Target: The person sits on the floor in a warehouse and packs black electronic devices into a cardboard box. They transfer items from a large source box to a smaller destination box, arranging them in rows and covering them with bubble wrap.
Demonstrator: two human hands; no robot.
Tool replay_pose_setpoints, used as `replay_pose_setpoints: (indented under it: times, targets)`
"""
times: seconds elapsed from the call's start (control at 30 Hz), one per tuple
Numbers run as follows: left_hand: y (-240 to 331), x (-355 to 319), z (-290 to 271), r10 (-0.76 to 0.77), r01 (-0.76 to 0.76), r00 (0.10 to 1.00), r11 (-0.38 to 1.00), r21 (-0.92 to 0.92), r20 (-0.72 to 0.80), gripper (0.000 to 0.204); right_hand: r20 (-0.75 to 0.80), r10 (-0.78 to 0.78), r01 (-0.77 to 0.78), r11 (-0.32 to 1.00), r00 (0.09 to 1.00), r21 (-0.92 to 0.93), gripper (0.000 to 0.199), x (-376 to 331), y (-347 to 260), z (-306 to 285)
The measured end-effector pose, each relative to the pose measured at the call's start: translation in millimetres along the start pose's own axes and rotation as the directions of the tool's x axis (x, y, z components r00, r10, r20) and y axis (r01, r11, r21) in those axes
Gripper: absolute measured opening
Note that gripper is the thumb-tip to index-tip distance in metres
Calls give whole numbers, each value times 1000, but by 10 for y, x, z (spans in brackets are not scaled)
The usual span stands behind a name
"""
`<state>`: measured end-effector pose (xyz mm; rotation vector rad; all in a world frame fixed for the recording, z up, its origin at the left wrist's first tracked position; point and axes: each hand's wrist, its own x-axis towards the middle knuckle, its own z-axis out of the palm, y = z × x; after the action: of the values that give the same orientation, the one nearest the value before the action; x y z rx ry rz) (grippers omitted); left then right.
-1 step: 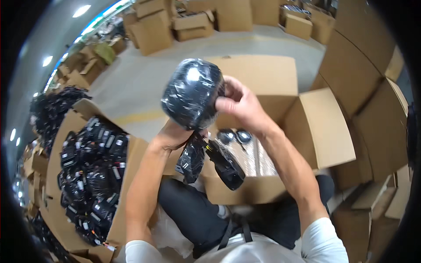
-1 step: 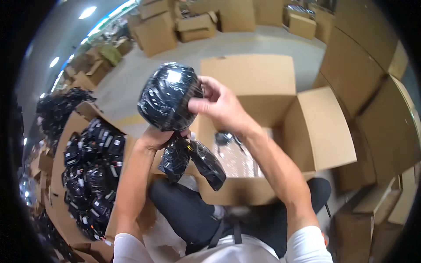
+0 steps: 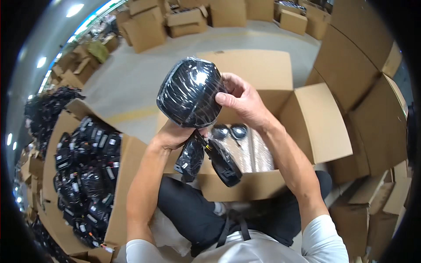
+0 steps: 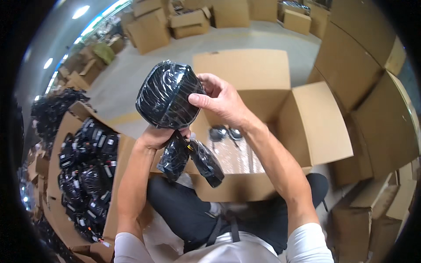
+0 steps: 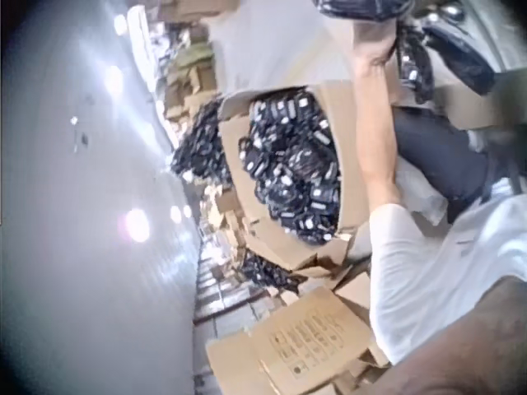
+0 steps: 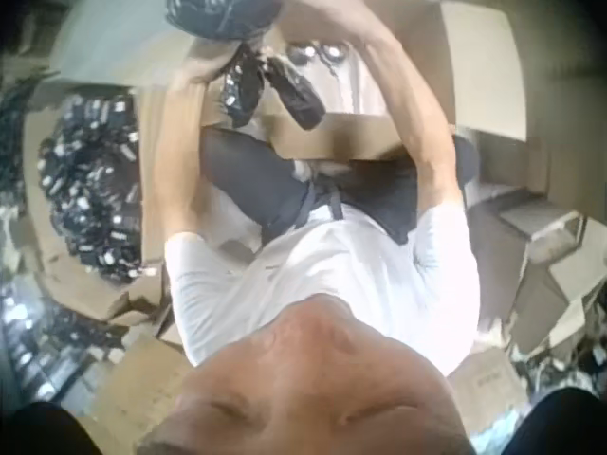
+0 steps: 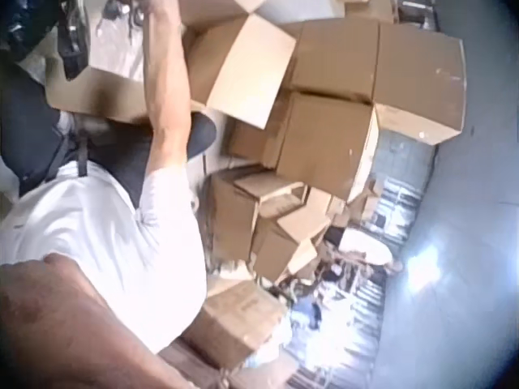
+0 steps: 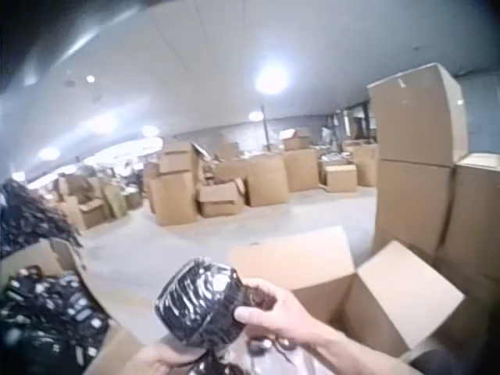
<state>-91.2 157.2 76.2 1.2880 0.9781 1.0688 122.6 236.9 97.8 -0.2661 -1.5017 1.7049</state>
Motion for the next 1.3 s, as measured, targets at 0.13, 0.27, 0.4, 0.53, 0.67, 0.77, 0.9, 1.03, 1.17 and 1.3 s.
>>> replay_pose_setpoints:
  times: [0.13, 0.27, 0.4, 0.53, 0.67, 0.77, 0.9, 1.03, 1.17, 1.3]
  targets:
    - [-272, 294, 345, -5, 6, 1000, 998, -59, 13, 22, 50, -59, 67, 981, 997, -181, 48, -295, -102, -443]
    - [-526, 397, 373, -106, 95, 986, 991, 92, 126, 25, -108, 31, -30, 1000, 994, 10, 27, -373, -117, -768]
    - [-736, 576, 377, 52, -60, 998, 928, 368, 31, 17, -352, 194, -131, 972, 916, 193, 24, -457, 448, -1537]
    - [-1131, 590, 187, -147, 88, 987, 821, 565, 59, 16, -540, 326, -139, 924, 776, 357, 23, -526, 1121, -2352]
    - [-1171, 665, 246, -34, 33, 999, 720, 693, -13, 16, -534, 631, -604, 755, 563, 256, 15, -900, 2229, -3208]
    - [-1071, 671, 308, -78, 231, 960, 761, 607, -268, 16, -653, 665, -705, 654, 363, 274, 28, -990, 2924, -3337]
    - [-1046, 636, 282, -249, 426, 843, 850, 310, -476, 20, -732, 599, -531, 755, 324, 384, 25, -1286, 3974, -3918]
    - [-1059, 651, 280, -269, 380, 814, 917, 120, -515, 23, -907, 282, -791, 606, 311, -82, 28, -1669, 4576, -4171]
    - [-1112, 705, 238, -265, 325, 769, 946, -1, -582, 25, -873, 146, -878, 202, 465, -434, 41, -1495, 4479, -3910]
    - [-1202, 737, 123, -327, 221, 760, 943, -249, -562, 26, -451, 534, -679, 683, 715, -269, 73, -985, 3826, -3435]
